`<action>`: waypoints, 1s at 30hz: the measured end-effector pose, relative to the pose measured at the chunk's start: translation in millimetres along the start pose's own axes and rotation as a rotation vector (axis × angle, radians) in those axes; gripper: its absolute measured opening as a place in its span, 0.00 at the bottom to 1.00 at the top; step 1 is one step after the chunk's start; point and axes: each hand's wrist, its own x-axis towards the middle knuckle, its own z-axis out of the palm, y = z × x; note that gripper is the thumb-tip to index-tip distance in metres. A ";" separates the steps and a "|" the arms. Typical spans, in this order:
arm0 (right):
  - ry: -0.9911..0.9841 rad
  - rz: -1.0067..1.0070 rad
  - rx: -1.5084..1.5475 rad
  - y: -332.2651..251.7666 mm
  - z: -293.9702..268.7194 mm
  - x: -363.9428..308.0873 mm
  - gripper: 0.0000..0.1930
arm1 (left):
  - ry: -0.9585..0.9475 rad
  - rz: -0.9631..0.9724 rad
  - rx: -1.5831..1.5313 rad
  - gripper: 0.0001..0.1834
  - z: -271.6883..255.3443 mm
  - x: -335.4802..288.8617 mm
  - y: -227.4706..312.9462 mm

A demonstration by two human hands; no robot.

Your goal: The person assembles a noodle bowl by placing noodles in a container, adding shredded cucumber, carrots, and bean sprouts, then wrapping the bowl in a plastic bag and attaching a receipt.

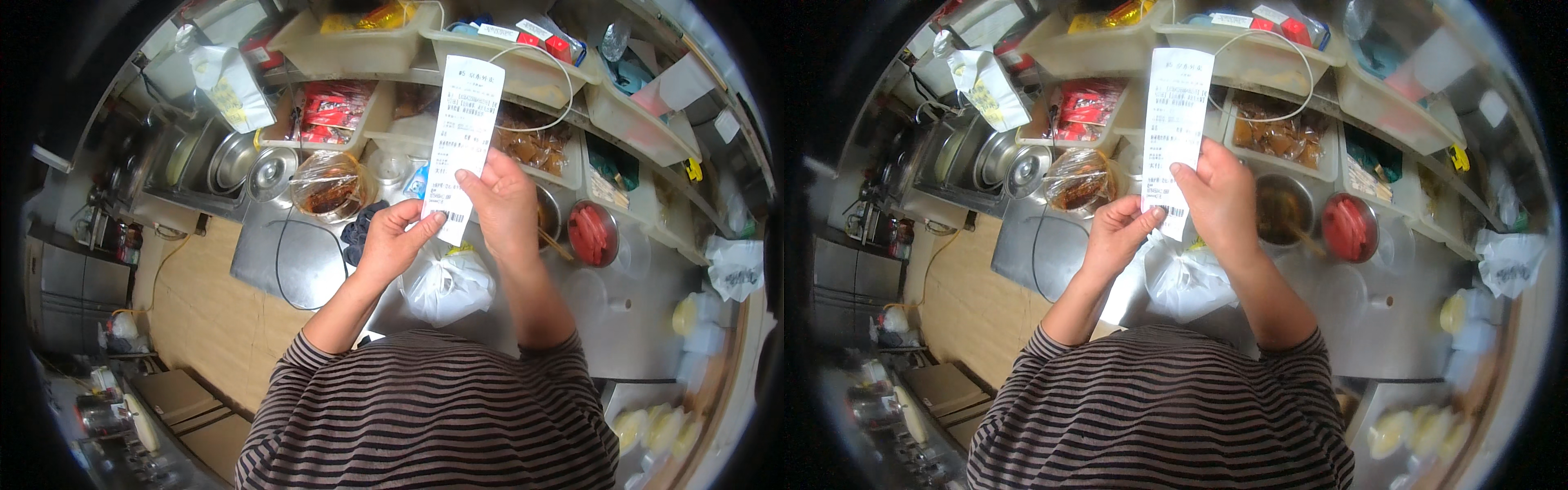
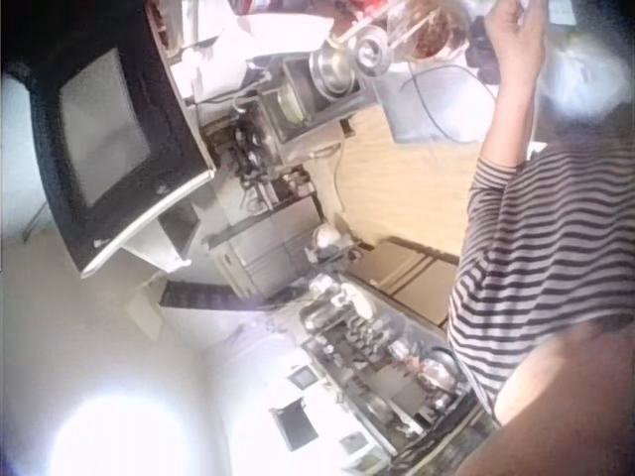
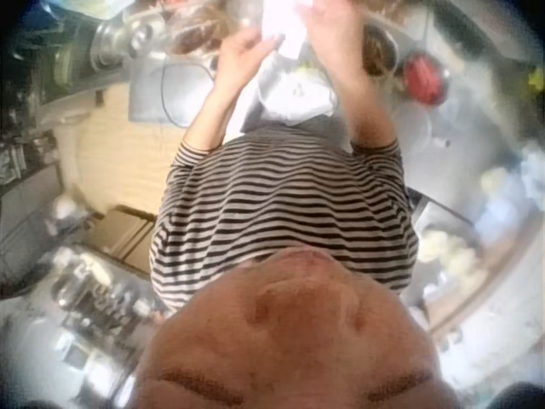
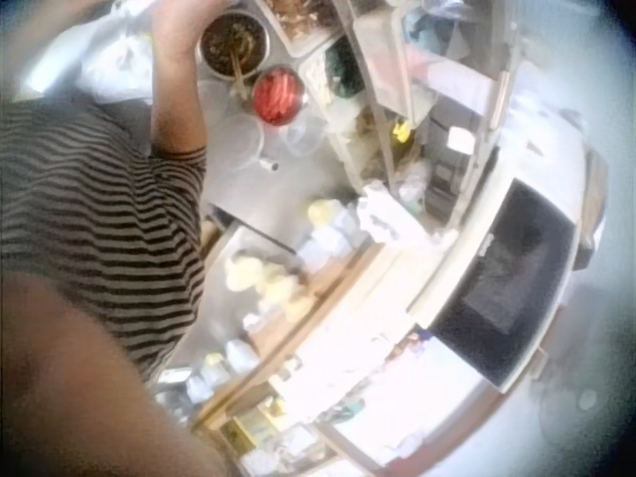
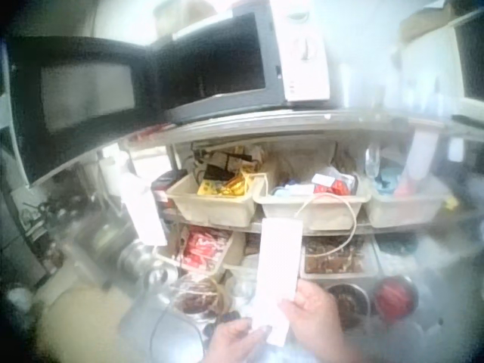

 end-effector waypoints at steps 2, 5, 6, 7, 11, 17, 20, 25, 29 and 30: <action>0.005 0.006 -0.007 -0.1 -2.2 -3.4 0.18 | 0.004 -0.034 -0.009 0.08 1.0 -3.4 -0.5; 0.016 0.013 -0.034 -0.8 -4.0 -4.9 0.19 | -0.029 -0.045 -0.042 0.06 1.8 -4.3 -0.2; 0.023 0.019 -0.047 -1.4 -4.2 -5.6 0.19 | -0.038 -0.047 -0.054 0.06 2.1 -5.1 -0.3; 0.029 0.026 -0.060 -1.3 -4.3 -6.4 0.19 | -0.046 -0.050 -0.065 0.06 2.5 -6.2 -0.4; 0.030 0.013 -0.091 0.1 -3.3 -7.1 0.19 | -0.040 -0.075 -0.071 0.05 4.1 -9.8 0.5; 0.004 0.091 -0.086 -4.3 -2.6 -8.3 0.19 | -0.030 -0.069 -0.070 0.05 4.4 -13.6 2.0; -0.022 0.092 -0.066 -3.9 -3.1 -8.5 0.19 | -0.017 -0.062 -0.095 0.05 5.5 -16.5 3.4; -0.025 0.100 -0.016 -1.3 -4.4 -9.0 0.19 | -0.027 -0.074 -0.101 0.06 5.5 -19.1 3.5; -0.037 0.090 0.009 2.4 -6.6 -8.8 0.19 | -0.025 -0.066 -0.101 0.07 7.6 -21.4 4.0; -0.040 0.088 0.015 3.4 -7.1 -8.6 0.19 | -0.017 -0.073 -0.099 0.07 8.4 -22.1 5.0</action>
